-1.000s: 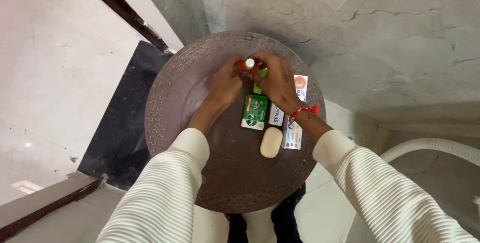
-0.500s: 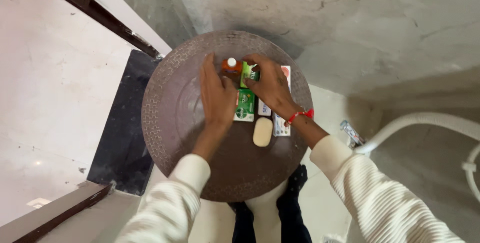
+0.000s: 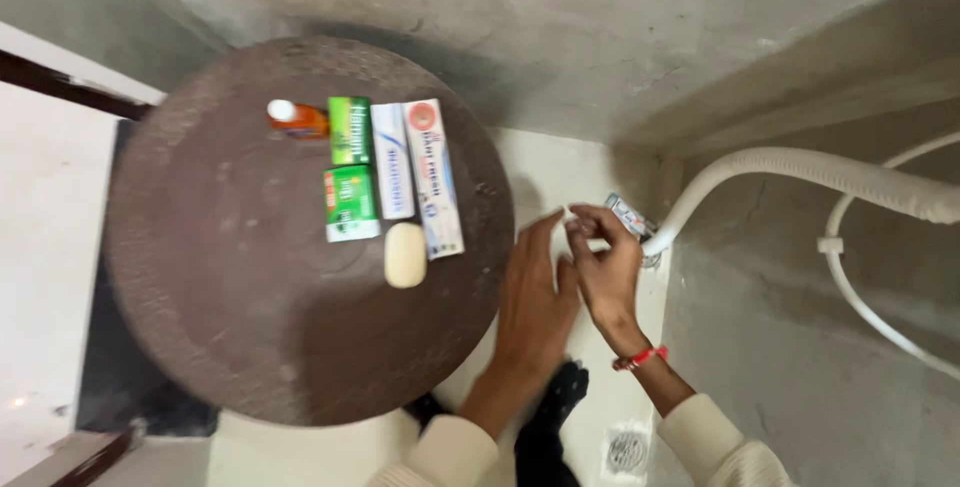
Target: The person removes various toiletries from a wall-mounted corner shelf and places them one by one onto a round stool. Items handled include toothpaste, soap, mouthwash, toothbrush, shampoo, and several bottles. The person then moves to a second shelf and removes bars of soap and detergent boxes, placing them on the stool as well.
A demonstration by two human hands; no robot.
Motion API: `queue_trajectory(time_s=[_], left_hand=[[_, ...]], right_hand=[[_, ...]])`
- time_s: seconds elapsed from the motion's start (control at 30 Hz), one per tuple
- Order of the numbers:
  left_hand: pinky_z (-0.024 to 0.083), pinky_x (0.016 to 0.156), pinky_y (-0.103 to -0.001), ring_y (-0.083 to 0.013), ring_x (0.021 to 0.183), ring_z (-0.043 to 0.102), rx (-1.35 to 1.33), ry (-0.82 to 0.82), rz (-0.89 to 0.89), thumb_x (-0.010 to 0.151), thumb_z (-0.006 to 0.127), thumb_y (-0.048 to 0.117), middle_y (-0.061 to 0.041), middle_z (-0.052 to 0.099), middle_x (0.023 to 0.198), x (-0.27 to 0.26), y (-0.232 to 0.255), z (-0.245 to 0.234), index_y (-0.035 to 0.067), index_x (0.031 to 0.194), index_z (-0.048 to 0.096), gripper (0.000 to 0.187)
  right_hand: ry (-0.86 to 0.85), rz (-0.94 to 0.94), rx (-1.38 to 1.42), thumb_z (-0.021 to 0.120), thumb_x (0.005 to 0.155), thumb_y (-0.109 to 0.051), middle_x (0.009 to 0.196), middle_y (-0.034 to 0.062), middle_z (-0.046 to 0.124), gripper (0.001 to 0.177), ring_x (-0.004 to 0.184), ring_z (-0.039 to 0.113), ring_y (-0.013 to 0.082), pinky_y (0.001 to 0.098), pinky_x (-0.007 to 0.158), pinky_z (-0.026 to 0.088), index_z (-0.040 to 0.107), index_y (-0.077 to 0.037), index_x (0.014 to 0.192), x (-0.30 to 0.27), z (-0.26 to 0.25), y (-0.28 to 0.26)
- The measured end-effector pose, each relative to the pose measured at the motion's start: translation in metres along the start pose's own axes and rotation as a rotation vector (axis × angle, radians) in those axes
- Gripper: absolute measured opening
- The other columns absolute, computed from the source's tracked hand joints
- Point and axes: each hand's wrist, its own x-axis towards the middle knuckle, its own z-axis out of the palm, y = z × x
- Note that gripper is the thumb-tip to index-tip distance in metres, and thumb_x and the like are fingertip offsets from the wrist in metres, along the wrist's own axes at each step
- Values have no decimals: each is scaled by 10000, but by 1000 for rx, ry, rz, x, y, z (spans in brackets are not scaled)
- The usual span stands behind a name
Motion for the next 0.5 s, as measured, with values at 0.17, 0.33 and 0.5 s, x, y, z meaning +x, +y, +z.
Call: queue_trajectory(time_s=[0.17, 0.33, 0.5], left_hand=[[388, 1111, -468, -374, 1386, 455, 52, -100, -134, 945, 528, 75, -178, 483, 1497, -1, -71, 96, 60, 1466, 440, 528], [314, 1178, -462, -373, 1454, 367, 47, -96, -170, 964, 536, 124, -194, 379, 1583, 19, -155, 174, 65, 1526, 371, 589], [269, 1194, -461, -357, 1501, 280, -5, -182, -252, 1003, 477, 182, -179, 291, 1633, 59, -226, 231, 97, 1561, 316, 587]], right_hand=[[15, 61, -265, 708, 884, -48, 920, 96, 765, 251, 855, 744, 178, 320, 796, 582, 731, -19, 1132, 38, -30, 128], [-24, 85, -428, 736, 844, -64, 993, 136, 754, 321, 886, 741, 240, 358, 807, 587, 708, 5, 1156, 78, -36, 244], [-76, -227, -512, 765, 811, -53, 1029, 219, 718, 430, 887, 699, 354, 438, 811, 568, 645, 70, 1205, 127, -52, 351]])
